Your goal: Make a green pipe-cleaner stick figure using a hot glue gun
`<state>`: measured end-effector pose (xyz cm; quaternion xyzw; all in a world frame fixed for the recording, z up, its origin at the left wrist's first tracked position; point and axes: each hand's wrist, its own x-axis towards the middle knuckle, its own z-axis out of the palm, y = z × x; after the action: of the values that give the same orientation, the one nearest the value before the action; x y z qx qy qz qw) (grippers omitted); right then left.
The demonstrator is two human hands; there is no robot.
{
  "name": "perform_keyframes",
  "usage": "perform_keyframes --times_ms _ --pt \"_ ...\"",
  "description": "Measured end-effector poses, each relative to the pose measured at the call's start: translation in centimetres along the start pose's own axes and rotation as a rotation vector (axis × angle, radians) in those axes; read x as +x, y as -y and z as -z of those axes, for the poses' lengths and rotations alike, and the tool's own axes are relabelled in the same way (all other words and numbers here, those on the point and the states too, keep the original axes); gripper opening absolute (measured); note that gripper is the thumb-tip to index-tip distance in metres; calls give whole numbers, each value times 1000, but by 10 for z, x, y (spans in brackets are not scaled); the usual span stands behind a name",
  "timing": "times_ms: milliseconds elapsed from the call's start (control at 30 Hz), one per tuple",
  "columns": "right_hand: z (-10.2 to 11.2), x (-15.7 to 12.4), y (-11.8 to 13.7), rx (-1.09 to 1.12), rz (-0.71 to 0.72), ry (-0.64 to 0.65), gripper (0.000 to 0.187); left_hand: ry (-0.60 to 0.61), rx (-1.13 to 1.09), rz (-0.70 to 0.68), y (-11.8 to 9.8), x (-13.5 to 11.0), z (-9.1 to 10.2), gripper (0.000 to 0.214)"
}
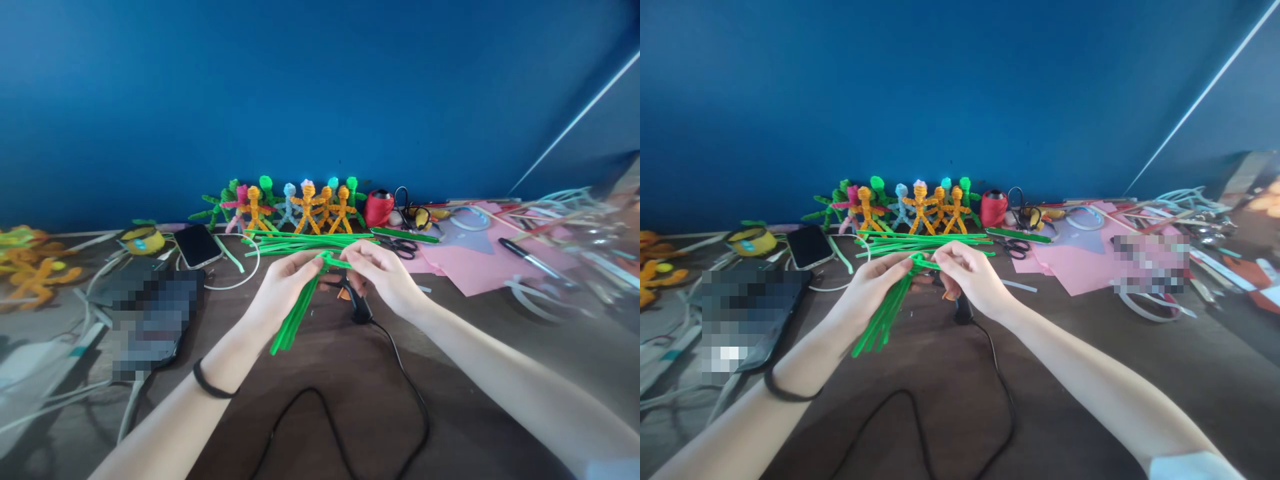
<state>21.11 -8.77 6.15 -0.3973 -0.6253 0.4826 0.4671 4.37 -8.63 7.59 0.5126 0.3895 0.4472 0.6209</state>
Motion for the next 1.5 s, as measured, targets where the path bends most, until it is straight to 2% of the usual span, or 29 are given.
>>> perform_keyframes --times_ms 67,133,200,267,367,500,633,767,867,933,1067,1167,1267,1333,1433,1500 --pt "3 2 -2 -2 -53 -46 29 -27 -8 -8 1 1 3 27" --pt "7 5 -4 -166 -111 -59 31 -36 -13 -22 2 3 7 29" --pt "12 7 -6 -504 -180 -3 34 -41 -14 -42 2 3 9 30" --pt "16 7 -8 -859 -274 113 37 -46 -13 -59 2 3 10 31" --pt "15 4 -11 -1173 -355 223 42 -49 -26 -55 -1 2 9 29" --pt "12 0 -10 -1299 -378 234 48 -44 -64 -39 -4 1 8 37" --pt "14 -1 -6 -1306 -412 252 49 -38 -64 -41 -5 0 9 49" --pt "19 3 -8 -1164 -419 251 38 -2 -96 -39 -5 1 12 55" --pt "24 10 -14 -914 -540 252 34 28 -164 -35 -5 2 14 53" --pt "27 15 -18 -752 -556 209 36 35 -223 -18 -6 3 16 51" --pt "29 19 -20 -255 -478 75 32 37 -286 -10 -11 4 18 49" --pt "28 19 -18 100 -431 38 28 48 -317 -42 -13 5 21 51" --pt "29 18 -12 367 -403 95 25 67 -336 -70 -13 6 25 52" --pt "30 17 -8 470 -346 160 21 86 -324 -81 -12 7 27 49" --pt "31 13 -2 484 -237 253 14 117 -274 -83 -9 7 31 44" --pt "32 11 1 461 -194 310 16 145 -237 -79 -7 7 33 42"
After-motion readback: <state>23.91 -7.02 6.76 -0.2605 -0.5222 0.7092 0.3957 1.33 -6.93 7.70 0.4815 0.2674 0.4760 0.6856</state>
